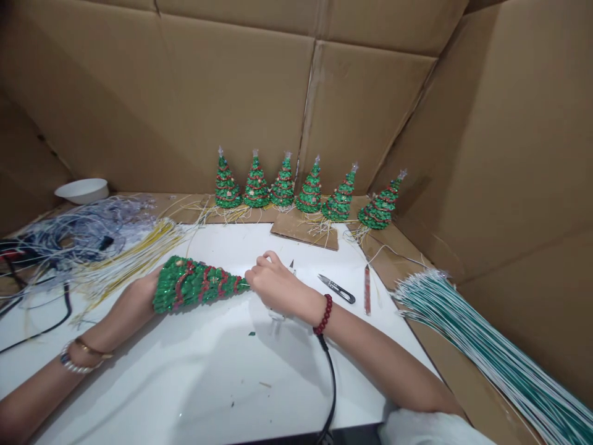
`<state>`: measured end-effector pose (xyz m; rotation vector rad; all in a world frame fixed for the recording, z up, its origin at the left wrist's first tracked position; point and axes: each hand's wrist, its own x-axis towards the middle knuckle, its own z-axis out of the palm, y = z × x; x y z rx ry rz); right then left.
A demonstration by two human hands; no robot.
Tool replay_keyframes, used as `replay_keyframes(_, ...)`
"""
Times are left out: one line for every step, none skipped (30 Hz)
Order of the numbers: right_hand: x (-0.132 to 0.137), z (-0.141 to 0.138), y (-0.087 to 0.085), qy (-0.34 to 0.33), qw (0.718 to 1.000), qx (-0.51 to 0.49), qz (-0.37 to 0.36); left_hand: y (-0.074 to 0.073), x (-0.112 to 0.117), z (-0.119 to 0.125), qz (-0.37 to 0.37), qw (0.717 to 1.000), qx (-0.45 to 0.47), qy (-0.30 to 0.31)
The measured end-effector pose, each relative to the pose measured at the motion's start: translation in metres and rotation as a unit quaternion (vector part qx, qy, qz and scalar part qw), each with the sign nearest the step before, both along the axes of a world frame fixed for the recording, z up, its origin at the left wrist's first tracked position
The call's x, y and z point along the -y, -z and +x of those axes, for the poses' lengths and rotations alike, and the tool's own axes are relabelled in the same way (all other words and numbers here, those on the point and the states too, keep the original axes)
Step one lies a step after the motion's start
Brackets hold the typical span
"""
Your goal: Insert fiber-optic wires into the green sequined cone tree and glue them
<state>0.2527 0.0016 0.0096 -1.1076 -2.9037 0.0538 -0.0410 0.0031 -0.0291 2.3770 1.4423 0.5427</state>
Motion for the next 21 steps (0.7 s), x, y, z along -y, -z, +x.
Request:
replay_keyframes(0.0003,-0.0002,-0.0002,0.0,1.0,0.002,0.003,-0.0009,0.0009,0.0003,0.003,1.0,-0.013,-0.009)
replay_keyframes(0.0006,-0.0005,-0.0003,0.0,1.0,0.004,0.007,-0.002,0.0018,0.0007,0.006,1.0,-0.025,-0.017)
replay_keyframes(0.0008,-0.0008,-0.0004,0.0,1.0,0.008,0.012,-0.0031,0.0026,0.0012,0.008,0.999,-0.034,-0.022)
replay_keyframes(0.0011,-0.0012,-0.0005,-0.002,1.0,0.013,0.018,-0.0041,0.0032,0.0018,0.009,0.999,-0.04,-0.024)
replay_keyframes(0.0013,-0.0016,-0.0006,-0.004,1.0,0.018,0.023,-0.0049,0.0036,0.0022,0.01,0.999,-0.043,-0.024)
replay_keyframes(0.0016,-0.0021,-0.0008,-0.005,0.999,0.024,0.029,-0.0053,0.0037,0.0026,0.011,0.999,-0.047,-0.025)
replay_keyframes(0.0018,-0.0026,-0.0011,-0.008,0.999,0.029,0.034,-0.0053,0.0035,0.0027,0.01,0.998,-0.05,-0.026)
replay_keyframes(0.0022,-0.0031,-0.0016,-0.01,0.999,0.033,0.037,-0.0049,0.0031,0.0025,0.008,0.998,-0.053,-0.027)
replay_keyframes(0.0027,-0.0036,-0.0024,-0.011,0.998,0.037,0.039,-0.0042,0.0025,0.0021,0.004,0.998,-0.055,-0.03)
replay_keyframes(0.0032,-0.0041,-0.0033,-0.012,0.998,0.039,0.039,-0.0032,0.0018,0.0014,0.001,0.998,-0.055,-0.035)
replay_keyframes(0.0039,-0.0046,-0.0044,-0.012,0.998,0.041,0.039,-0.002,0.0011,0.0006,-0.004,0.998,-0.054,-0.039)
replay_keyframes(0.0046,-0.005,-0.0054,-0.011,0.998,0.043,0.039,-0.0007,0.0004,-0.0002,-0.007,0.998,-0.049,-0.045)
replay_keyframes(0.0054,-0.0054,-0.0064,-0.01,0.998,0.045,0.04,0.0004,-0.0002,-0.0009,-0.012,0.998,-0.044,-0.049)
replay_keyframes(0.0061,-0.0056,-0.0072,-0.009,0.998,0.047,0.042,0.0012,-0.0006,-0.0013,-0.016,0.998,-0.039,-0.053)
replay_keyframes(0.0067,-0.0058,-0.0077,-0.008,0.998,0.049,0.046,0.0015,-0.0008,-0.0013,-0.02,0.998,-0.033,-0.055)
replay_keyframes(0.0071,-0.0058,-0.0078,-0.007,0.997,0.051,0.051,0.0012,-0.0007,-0.0009,-0.024,0.998,-0.028,-0.054)
replay_keyframes(0.0073,-0.0058,-0.0075,-0.006,0.997,0.052,0.055,0.0003,-0.0004,0.0,-0.027,0.998,-0.023,-0.053)
replay_keyframes(0.0074,-0.0057,-0.0069,-0.005,0.997,0.053,0.059,-0.0012,0.0001,0.0012,-0.028,0.998,-0.016,-0.051)
replay_keyframes(0.0072,-0.0056,-0.0061,-0.003,0.997,0.055,0.063,-0.003,0.0007,0.0026,-0.029,0.998,-0.007,-0.051)
replay_keyframes(0.0069,-0.0055,-0.0052,-0.001,0.996,0.056,0.066,-0.0049,0.0011,0.004,-0.029,0.998,0.002,-0.053)
replay_keyframes(0.0066,-0.0053,-0.0045,0.0,0.996,0.057,0.067,-0.0065,0.0014,0.0053,-0.032,0.998,0.01,-0.054)
